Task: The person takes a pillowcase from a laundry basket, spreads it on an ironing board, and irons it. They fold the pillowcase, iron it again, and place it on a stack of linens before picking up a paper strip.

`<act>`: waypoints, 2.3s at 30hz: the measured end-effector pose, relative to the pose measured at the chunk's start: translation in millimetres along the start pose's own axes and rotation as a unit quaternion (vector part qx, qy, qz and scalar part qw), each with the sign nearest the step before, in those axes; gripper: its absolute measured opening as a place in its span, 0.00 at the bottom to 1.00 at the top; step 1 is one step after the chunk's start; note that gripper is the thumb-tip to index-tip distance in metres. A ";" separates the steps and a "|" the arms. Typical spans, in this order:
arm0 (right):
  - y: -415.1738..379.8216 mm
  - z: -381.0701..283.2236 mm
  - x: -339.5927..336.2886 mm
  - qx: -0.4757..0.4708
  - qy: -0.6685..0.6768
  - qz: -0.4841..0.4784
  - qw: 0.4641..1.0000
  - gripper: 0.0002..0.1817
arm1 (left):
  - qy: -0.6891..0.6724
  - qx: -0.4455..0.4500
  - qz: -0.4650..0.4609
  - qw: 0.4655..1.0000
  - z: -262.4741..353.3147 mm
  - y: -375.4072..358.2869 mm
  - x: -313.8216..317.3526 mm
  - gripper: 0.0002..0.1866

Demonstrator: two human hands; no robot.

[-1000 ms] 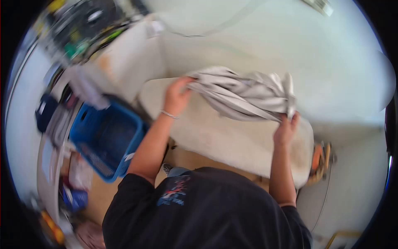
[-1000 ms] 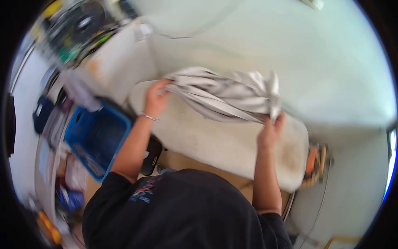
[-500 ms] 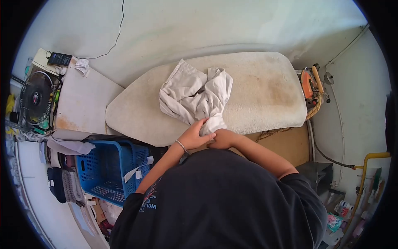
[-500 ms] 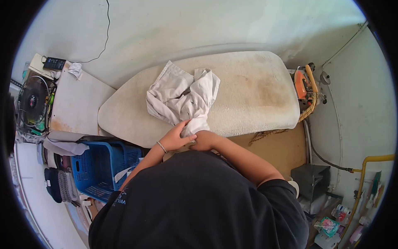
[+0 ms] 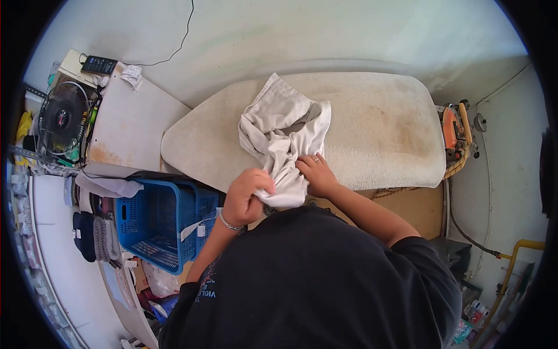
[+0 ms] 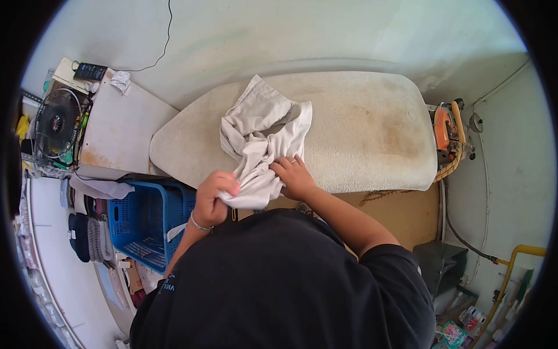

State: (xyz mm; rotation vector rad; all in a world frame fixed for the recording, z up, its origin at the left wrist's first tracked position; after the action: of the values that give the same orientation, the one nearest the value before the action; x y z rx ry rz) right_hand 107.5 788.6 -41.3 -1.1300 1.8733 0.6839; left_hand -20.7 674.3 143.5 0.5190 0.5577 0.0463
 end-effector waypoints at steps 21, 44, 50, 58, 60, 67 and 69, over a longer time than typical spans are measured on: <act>-31.6 -85.4 33.0 -0.121 0.058 -0.225 0.965 0.21 | 0.165 0.153 0.398 0.890 129.9 -98.2 -160.9 0.14; -144.4 -225.6 -214.8 -0.099 0.142 0.353 0.919 0.20 | 0.319 -0.161 0.203 0.912 175.1 -353.9 -307.5 0.05; -220.7 -170.1 -265.8 -0.006 0.278 0.391 0.877 0.13 | 0.159 -0.181 0.174 0.955 122.6 -308.8 -328.0 0.05; -281.0 -159.2 -331.9 0.073 0.198 0.381 0.900 0.11 | 0.187 -0.165 0.168 0.954 127.8 -214.5 -328.9 0.13; -292.8 -161.8 -367.9 -0.039 0.288 0.544 0.787 0.10 | 0.026 -0.041 0.304 0.951 128.3 -181.7 -335.1 0.16; -153.0 -8.3 -408.6 0.180 0.269 0.437 0.839 0.11 | -0.084 -0.289 0.244 0.922 -26.8 36.3 -269.9 0.20; -124.3 40.8 -478.3 0.083 0.108 0.558 0.818 0.11 | -0.127 -0.146 0.365 0.911 -9.7 97.7 -282.5 0.17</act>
State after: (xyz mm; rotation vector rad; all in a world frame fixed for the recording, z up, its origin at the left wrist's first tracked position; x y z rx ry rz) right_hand 356.4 977.3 343.8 0.1522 2.6761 0.9874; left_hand -256.7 713.0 323.1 0.4068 0.0703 0.7565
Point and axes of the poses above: each hand's wrist, its own y-axis towards the middle knuckle, its own x-axis out of the palm, z = x × y, the point moved 6 cm from there along y, towards the middle knuckle, and after that the axes turned 3 degrees about -z, right-handed, at the moved point
